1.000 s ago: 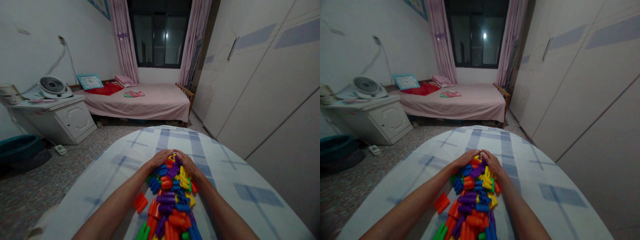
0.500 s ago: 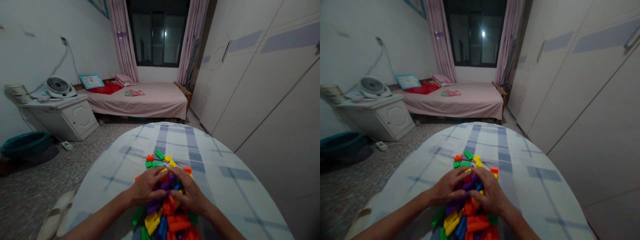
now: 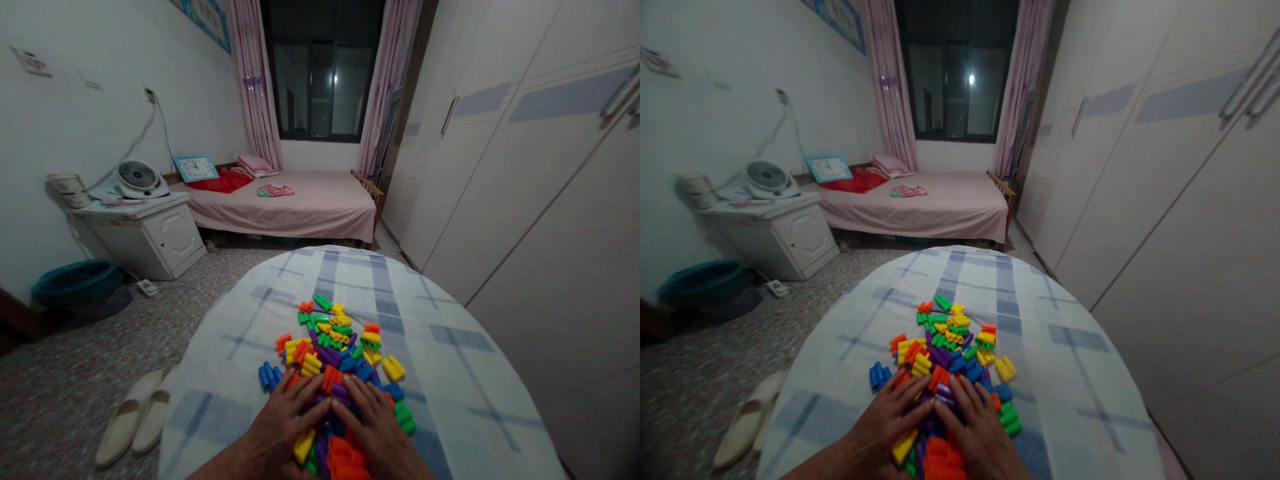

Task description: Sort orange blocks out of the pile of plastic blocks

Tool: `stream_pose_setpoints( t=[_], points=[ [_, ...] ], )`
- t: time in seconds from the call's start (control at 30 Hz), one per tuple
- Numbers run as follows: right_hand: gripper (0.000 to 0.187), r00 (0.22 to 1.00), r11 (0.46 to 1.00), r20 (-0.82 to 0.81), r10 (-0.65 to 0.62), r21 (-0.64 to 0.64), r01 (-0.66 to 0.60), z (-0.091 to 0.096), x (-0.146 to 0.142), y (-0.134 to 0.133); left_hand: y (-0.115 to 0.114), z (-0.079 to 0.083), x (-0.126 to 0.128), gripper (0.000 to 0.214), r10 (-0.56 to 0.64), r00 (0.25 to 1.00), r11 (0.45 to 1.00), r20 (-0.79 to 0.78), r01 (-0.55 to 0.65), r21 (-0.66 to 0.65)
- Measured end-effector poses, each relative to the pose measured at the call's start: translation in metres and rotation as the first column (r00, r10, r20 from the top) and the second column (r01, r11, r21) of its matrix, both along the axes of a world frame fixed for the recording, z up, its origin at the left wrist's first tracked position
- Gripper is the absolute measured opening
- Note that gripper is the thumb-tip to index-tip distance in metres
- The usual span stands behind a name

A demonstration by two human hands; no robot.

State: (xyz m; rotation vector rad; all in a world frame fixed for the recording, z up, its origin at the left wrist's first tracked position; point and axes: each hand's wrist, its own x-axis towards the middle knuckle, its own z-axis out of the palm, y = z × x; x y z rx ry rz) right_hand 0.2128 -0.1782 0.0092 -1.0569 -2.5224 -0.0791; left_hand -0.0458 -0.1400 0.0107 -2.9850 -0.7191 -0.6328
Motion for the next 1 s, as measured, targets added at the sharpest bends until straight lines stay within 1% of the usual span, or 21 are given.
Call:
stream_pose_setpoints(
  t=[0.07,0.17,0.27,0.33,0.43,0.53,0.6,0.63,0.7,0.73,0.8,0.87,0.93,1.0],
  points=[
    [0.075,0.996,0.997,-0.058,-0.061,-0.051,0.058,0.011,-0.006,0.007,0.003,0.001,0.009,0.087,0.047,0.996,0.998,0.073,-0.045,-0.034],
    [0.065,0.967,0.982,-0.204,-0.151,-0.141,0.123,0.026,-0.013,0.031,0.017,0.008,0.024,0.076,0.168,0.969,0.982,0.180,-0.150,-0.111],
    [0.059,0.892,0.953,-0.370,-0.259,-0.251,0.173,0.034,-0.018,0.062,0.040,0.020,0.040,0.058,0.349,0.899,0.926,0.265,-0.289,-0.242],
    [0.055,0.834,0.933,-0.439,-0.335,-0.281,0.226,0.039,-0.021,0.083,0.058,0.032,0.052,0.050,0.455,0.840,0.877,0.296,-0.364,-0.314],
    [0.052,0.779,0.917,-0.492,-0.390,-0.288,0.277,0.049,-0.024,0.104,0.082,0.051,0.064,0.041,0.537,0.793,0.828,0.289,-0.429,-0.360],
    [0.051,0.765,0.914,-0.503,-0.402,-0.273,0.300,0.060,-0.016,0.107,0.092,0.065,0.062,0.039,0.569,0.776,0.809,0.272,-0.468,-0.355],
    [0.053,0.779,0.913,-0.479,-0.405,-0.260,0.315,0.060,-0.001,0.096,0.088,0.066,0.048,0.040,0.575,0.774,0.808,0.265,-0.487,-0.331],
    [0.056,0.796,0.913,-0.450,-0.404,-0.257,0.318,0.055,0.009,0.086,0.082,0.064,0.037,0.042,0.570,0.780,0.813,0.257,-0.491,-0.314],
    [0.065,0.832,0.911,-0.380,-0.405,-0.246,0.331,0.039,0.034,0.061,0.068,0.053,0.009,0.049,0.540,0.812,0.833,0.222,-0.479,-0.277],
    [0.072,0.848,0.911,-0.343,-0.405,-0.236,0.339,0.027,0.047,0.046,0.059,0.045,-0.007,0.058,0.519,0.833,0.846,0.190,-0.468,-0.256],
    [0.087,0.872,0.911,-0.277,-0.403,-0.214,0.352,0.003,0.071,0.017,0.042,0.025,-0.038,0.084,0.473,0.870,0.871,0.140,-0.439,-0.220],
    [0.097,0.892,0.916,-0.225,-0.393,-0.187,0.356,-0.018,0.086,-0.006,0.027,0.004,-0.061,0.099,0.456,0.886,0.877,0.089,-0.430,-0.215],
    [0.103,0.918,0.927,-0.164,-0.360,-0.174,0.332,-0.028,0.089,-0.020,0.020,-0.011,-0.070,0.113,0.419,0.907,0.892,0.048,-0.401,-0.210],
    [0.108,0.934,0.940,-0.141,-0.327,-0.154,0.305,-0.030,0.080,-0.021,0.019,-0.020,-0.065,0.121,0.388,0.920,0.903,0.050,-0.369,-0.219]
  ],
)
